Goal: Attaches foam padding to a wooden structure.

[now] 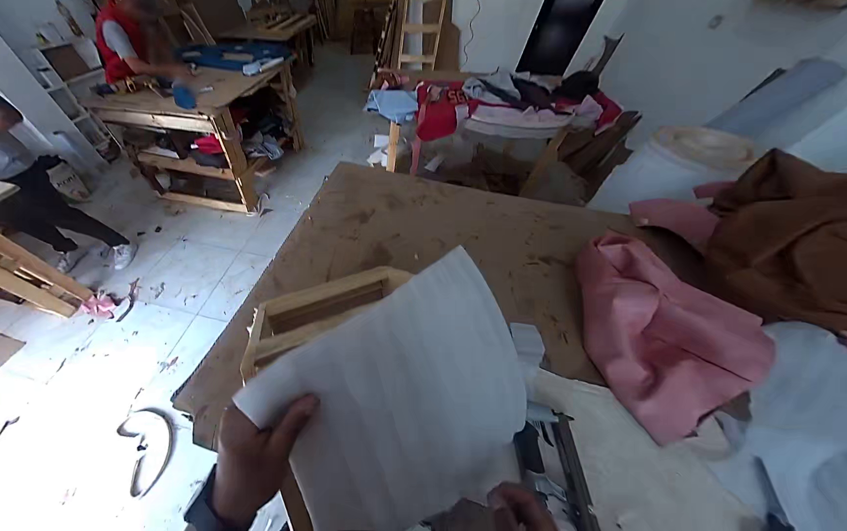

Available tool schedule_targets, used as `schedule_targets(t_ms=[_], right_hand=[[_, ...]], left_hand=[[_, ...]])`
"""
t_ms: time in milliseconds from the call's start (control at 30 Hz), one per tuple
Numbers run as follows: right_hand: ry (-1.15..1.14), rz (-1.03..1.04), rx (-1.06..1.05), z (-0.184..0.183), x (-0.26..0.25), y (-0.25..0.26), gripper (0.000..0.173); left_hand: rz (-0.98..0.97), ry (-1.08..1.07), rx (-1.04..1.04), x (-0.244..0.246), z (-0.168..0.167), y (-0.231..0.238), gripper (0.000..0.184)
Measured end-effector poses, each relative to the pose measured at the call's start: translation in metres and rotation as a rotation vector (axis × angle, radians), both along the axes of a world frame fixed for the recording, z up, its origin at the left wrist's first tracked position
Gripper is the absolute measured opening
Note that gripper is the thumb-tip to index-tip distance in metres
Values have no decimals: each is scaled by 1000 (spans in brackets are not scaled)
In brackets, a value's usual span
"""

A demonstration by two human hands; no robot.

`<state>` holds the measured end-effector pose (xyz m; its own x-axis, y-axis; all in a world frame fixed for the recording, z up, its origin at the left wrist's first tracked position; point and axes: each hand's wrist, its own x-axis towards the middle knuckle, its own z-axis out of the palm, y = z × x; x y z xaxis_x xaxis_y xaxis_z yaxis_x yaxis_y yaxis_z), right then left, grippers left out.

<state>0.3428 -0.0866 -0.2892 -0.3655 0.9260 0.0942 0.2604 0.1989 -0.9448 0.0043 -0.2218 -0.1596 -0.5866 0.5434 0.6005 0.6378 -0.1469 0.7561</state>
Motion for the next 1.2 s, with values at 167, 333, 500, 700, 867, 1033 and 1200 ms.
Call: schedule_targets(t_ms=[167,333,500,700,867,1033,1200], right_hand=[[103,61,124,61,-7,64,75],[33,203,113,94,-44,84,69],[64,201,68,79,-52,78,56],[-97,85,106,70,-75,82,72],[-43,34,81,86,-93,93,43],[109,5,70,96,-95,113,18],[-66,-31,137,74,-103,132,22]], left_hand=[[-142,-296,-50,18,-7,-40,14],[-110,-385,-93,45,8,-80,11],[179,-178,-205,52,-25,-73,24],[418,-237,-46,39,-61,-57,34],[347,-334,56,25,-52,-46,28],[281,-368,110,15,-45,-29,22],[390,-330,136,6,-41,-15,18]])
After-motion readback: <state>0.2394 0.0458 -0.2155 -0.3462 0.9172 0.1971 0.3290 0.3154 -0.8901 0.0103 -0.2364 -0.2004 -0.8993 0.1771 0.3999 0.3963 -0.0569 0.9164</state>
